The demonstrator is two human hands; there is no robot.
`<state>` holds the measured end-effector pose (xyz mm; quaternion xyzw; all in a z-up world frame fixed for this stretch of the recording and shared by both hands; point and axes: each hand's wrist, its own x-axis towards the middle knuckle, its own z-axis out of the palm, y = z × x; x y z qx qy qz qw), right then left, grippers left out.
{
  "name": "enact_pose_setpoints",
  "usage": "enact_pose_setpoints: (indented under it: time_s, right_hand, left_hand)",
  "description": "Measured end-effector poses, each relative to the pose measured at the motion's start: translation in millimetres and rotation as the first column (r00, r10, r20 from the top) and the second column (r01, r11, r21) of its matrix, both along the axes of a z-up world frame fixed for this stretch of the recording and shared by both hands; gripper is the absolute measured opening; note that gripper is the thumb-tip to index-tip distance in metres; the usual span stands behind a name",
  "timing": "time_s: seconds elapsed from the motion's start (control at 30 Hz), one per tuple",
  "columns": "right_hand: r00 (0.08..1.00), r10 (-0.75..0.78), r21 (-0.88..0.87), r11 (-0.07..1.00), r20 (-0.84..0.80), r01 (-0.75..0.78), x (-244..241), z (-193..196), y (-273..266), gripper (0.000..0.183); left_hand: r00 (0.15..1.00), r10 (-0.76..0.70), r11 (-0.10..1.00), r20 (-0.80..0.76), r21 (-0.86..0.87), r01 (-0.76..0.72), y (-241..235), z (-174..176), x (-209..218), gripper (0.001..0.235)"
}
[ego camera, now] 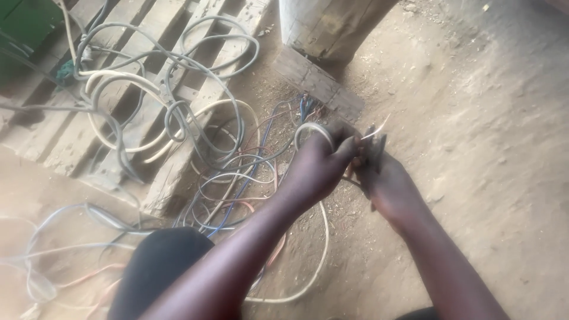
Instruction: Stripping insulation from electrical wires using pliers and twisting the ends together to create connections.
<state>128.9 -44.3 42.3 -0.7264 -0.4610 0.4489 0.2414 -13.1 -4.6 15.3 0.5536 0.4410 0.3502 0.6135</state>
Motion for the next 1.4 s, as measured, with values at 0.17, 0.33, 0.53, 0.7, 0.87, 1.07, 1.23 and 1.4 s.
enact_pose_setpoints:
  time_s: [0.17,0.33,0.53,0.7,0.87,1.07,1.23,1.4]
  right_hand:
    - [0.982,-0.066,0.101,0.991,-0.178,0.085,12,-14,-3,0.026]
    - [0.954,-0.068,0.186,0.974,-0.293,0.127,33,-33,-3,0.022]
    - [0.911,-0.004,0.299,0.944,-0.412,0.140,39,-30,7,0.023]
    - [0.882,-0.090,0.166,0.969,-0.463,0.186,32,-11,-2,0.024]
    - [0.796,-0.146,0.241,0.908,-0.587,0.344,57,7,-10,0.022]
    - [0.928,-0.122,-0.156,0.985,-0.353,0.070,15,-2,-10,0.027]
    - [0.920,-0.035,-0.179,0.983,-0.390,-0.039,10,-43,-1,0.036]
    - [0.958,-0.055,-0.185,0.983,-0.280,0.002,17,-63,6,0.035]
  left_hand:
    - [1.000,0.003,0.998,0.004,0.057,-0.003,-5,6,2,0.021]
    - [0.999,0.023,0.996,-0.027,0.088,-0.021,-6,8,-2,0.020]
    - [0.995,0.076,0.980,-0.062,0.188,-0.063,-5,7,-3,0.016]
    - [0.989,0.109,0.982,-0.100,0.166,-0.091,-7,12,-8,0.019]
    - [0.953,0.147,0.989,-0.263,0.066,-0.134,0,5,-2,0.011]
    - [0.950,0.086,0.992,-0.302,0.113,-0.053,5,-7,-9,0.018]
    - [0.907,0.021,0.979,-0.421,0.195,0.068,5,-4,-8,0.025]
    - [0.917,0.007,0.983,-0.400,0.170,0.067,2,6,-7,0.025]
